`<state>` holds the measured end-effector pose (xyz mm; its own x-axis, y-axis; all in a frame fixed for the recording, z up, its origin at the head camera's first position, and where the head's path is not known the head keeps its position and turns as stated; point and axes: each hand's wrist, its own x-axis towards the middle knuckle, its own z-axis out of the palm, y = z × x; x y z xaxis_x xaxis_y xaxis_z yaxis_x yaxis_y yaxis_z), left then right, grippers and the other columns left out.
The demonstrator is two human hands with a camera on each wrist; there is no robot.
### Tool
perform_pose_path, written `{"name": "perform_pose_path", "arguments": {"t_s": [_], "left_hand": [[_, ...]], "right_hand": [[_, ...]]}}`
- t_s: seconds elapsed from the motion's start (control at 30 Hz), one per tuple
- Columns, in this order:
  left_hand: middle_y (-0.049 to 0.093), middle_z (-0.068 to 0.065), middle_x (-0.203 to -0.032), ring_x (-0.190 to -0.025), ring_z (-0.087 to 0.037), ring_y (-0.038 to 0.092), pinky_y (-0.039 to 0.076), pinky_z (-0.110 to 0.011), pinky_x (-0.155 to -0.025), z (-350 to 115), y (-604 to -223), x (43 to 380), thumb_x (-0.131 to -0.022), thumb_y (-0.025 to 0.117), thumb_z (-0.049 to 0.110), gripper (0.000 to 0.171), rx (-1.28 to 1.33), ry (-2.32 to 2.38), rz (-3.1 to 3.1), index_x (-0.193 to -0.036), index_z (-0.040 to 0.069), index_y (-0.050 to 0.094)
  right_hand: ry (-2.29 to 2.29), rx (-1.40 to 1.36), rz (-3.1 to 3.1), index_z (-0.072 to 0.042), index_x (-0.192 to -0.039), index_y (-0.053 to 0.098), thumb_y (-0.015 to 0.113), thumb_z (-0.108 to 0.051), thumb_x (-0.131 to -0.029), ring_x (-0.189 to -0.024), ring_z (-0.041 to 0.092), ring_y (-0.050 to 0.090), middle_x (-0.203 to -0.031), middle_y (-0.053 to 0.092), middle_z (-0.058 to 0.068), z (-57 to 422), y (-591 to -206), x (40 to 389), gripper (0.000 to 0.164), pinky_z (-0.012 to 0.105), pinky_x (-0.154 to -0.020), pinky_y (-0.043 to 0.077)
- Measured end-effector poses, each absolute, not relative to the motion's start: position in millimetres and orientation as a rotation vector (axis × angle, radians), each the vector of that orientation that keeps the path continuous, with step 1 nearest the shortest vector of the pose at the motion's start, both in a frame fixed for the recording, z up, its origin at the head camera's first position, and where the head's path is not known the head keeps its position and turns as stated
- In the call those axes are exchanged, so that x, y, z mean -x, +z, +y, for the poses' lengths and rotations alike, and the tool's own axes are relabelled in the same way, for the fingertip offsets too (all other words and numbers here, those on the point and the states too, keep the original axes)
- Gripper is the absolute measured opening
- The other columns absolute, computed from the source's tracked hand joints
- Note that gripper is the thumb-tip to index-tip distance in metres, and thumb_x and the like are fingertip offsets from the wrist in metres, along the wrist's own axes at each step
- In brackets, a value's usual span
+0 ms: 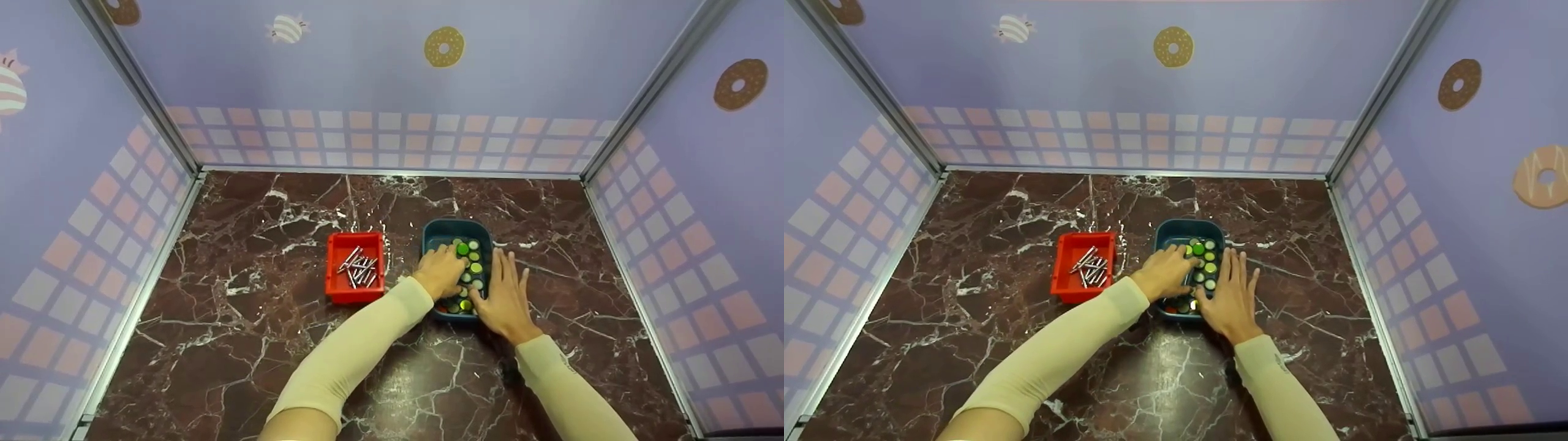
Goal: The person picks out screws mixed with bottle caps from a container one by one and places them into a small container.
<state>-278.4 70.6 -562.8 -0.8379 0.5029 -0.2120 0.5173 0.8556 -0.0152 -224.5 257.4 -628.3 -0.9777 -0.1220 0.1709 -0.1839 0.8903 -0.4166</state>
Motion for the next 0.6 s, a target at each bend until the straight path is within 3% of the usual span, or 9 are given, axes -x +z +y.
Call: {"name": "perform_pose_path", "arguments": {"t_s": [0.23,0.47,0.6], "left_hand": [[0.076,-0.015,-0.148,-0.137,-0.033,0.075,0.067,-0.05,-0.113,73,-567,277,-0.111,0.081,0.04,0.047,-0.775,-0.032,2.862,-0.152,0.017,0.077],[0.083,-0.015,-0.131,-0.117,-0.035,0.083,0.073,-0.051,-0.096,90,-675,338,-0.103,0.089,0.028,0.038,-0.853,0.111,2.923,-0.136,0.014,0.081],[0.085,-0.015,-0.127,-0.111,-0.035,0.085,0.074,-0.049,-0.09,93,-674,339,-0.102,0.088,0.017,0.03,-0.824,0.16,2.894,-0.131,0.014,0.081]], "right_hand": [[0.663,-0.235,-2.92,0.006,-0.183,0.017,0.07,-0.04,-0.109,-0.18,0.056,0.017,-0.191,0.025,0.031,257,-629,225,0.102,0.086,-0.14,0.01],[0.668,-0.238,-2.929,0.005,-0.184,0.015,0.069,-0.04,-0.109,-0.181,0.055,0.016,-0.191,0.024,0.031,258,-628,224,0.103,0.085,-0.141,0.01],[0.67,-0.241,-2.925,0.006,-0.183,0.016,0.069,-0.04,-0.108,-0.18,0.056,0.017,-0.191,0.025,0.032,258,-628,224,0.102,0.086,-0.141,0.011]]}}
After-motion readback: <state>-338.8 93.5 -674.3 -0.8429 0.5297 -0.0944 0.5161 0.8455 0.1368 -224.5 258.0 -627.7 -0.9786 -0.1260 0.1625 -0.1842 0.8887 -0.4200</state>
